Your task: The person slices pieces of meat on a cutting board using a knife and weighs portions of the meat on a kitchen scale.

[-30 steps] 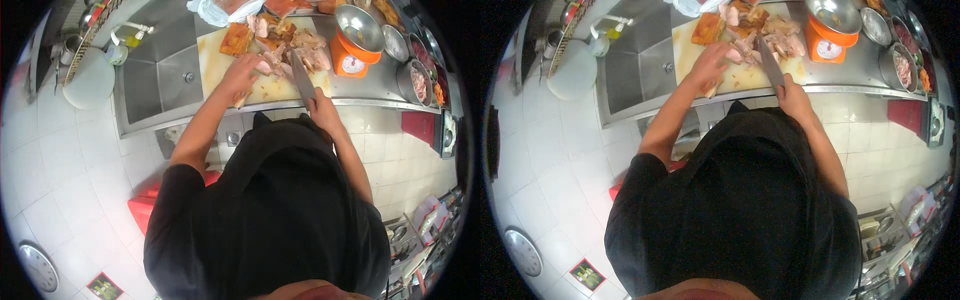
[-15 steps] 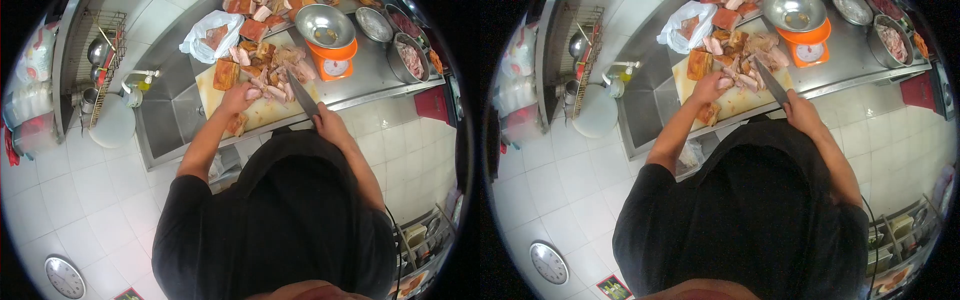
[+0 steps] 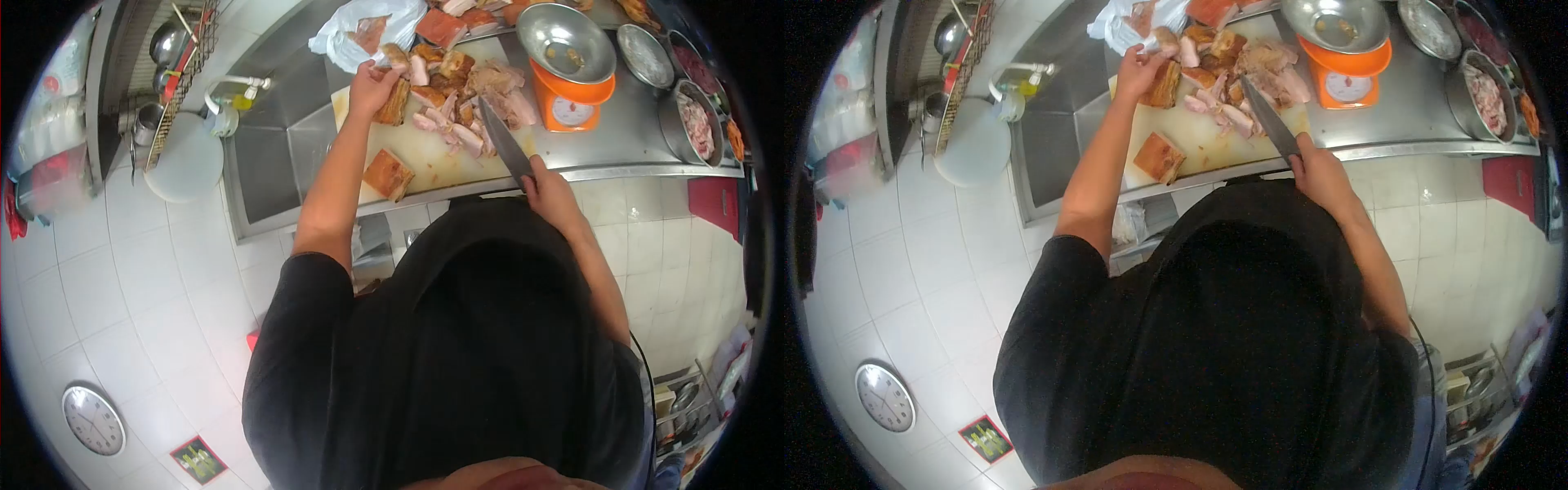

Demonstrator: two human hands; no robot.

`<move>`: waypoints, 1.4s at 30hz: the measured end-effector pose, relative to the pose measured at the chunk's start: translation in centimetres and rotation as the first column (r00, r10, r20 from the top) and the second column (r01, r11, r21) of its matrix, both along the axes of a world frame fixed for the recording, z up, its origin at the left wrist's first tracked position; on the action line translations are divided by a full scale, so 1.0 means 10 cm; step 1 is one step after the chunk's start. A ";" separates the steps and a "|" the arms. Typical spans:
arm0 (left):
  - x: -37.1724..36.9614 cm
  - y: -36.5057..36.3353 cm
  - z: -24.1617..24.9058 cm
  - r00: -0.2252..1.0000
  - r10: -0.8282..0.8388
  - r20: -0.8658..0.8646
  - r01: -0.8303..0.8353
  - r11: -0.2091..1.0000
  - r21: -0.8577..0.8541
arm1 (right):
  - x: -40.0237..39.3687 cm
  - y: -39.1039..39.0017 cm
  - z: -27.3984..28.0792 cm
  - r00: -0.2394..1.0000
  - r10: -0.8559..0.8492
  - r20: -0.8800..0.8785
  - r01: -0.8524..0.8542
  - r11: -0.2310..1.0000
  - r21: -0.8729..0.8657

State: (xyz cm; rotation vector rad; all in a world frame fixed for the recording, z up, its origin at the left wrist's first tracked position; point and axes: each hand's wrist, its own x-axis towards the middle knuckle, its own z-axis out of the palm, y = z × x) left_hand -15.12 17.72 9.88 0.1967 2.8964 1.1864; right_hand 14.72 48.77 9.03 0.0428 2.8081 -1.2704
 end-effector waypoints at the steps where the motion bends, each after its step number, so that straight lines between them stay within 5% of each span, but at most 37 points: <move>1: 0.03 -0.16 -0.13 0.997 -0.064 -0.039 0.063 0.997 -0.034 | 0.00 0.00 0.00 1.000 -0.005 -0.014 0.004 1.000 -0.010; 2: 0.13 -0.35 -0.35 0.997 -0.067 0.043 0.060 0.988 0.140 | 0.02 -0.01 -0.01 1.000 -0.010 -0.024 0.009 1.000 -0.023; 5: 0.75 -0.90 -0.44 0.954 -0.262 0.146 0.274 0.959 -0.073 | 0.01 0.02 -0.10 0.998 0.065 0.028 -0.063 0.997 -0.045; 11: 1.37 -1.42 -0.68 0.930 -0.126 0.345 0.102 0.991 0.088 | -0.20 -0.15 0.04 0.947 0.273 0.166 -0.277 0.961 -0.003; 15: 1.46 -1.32 -0.74 0.890 0.079 0.449 -0.184 0.963 0.196 | -0.41 -0.32 -0.09 0.864 0.433 0.257 -0.460 0.886 0.052; 20: 1.82 -0.92 -0.66 0.747 0.227 0.625 -0.528 0.774 0.350 | -0.61 -0.72 -0.27 0.910 0.325 0.256 -0.360 0.927 0.105; 23: 1.96 -0.83 -0.76 0.732 0.201 0.651 -0.594 0.656 0.466 | -0.67 -0.88 -0.14 0.918 0.287 0.274 -0.332 0.933 0.138; 26: 2.01 -0.94 -1.14 0.859 0.364 0.360 -0.490 0.788 0.373 | -0.68 -0.97 0.02 0.921 0.287 0.264 -0.337 0.927 0.167; 28: 2.05 -0.93 -0.98 0.925 0.353 0.144 -0.378 0.897 0.228 | -0.68 -1.00 0.02 0.927 0.298 0.228 -0.341 0.924 0.176; 32: 2.03 -0.75 -0.52 0.958 -0.066 -0.280 0.030 0.991 -0.131 | -0.62 -1.03 0.03 0.941 0.279 0.191 -0.313 0.933 0.179; 35: 1.98 -0.55 -0.28 0.971 -0.192 -0.140 0.123 0.910 -0.397 | -0.51 -0.99 0.12 0.942 0.246 0.227 -0.287 0.943 0.171; 38: 1.79 -0.47 -0.32 0.984 -0.171 0.057 0.177 0.861 -0.477 | -0.43 -0.87 0.03 0.929 0.231 0.290 -0.286 0.944 0.163; 42: 1.58 -0.48 -0.24 0.969 -0.220 0.111 0.244 0.923 -0.296 | -0.22 -0.64 -0.02 0.947 0.187 0.262 -0.222 0.968 0.113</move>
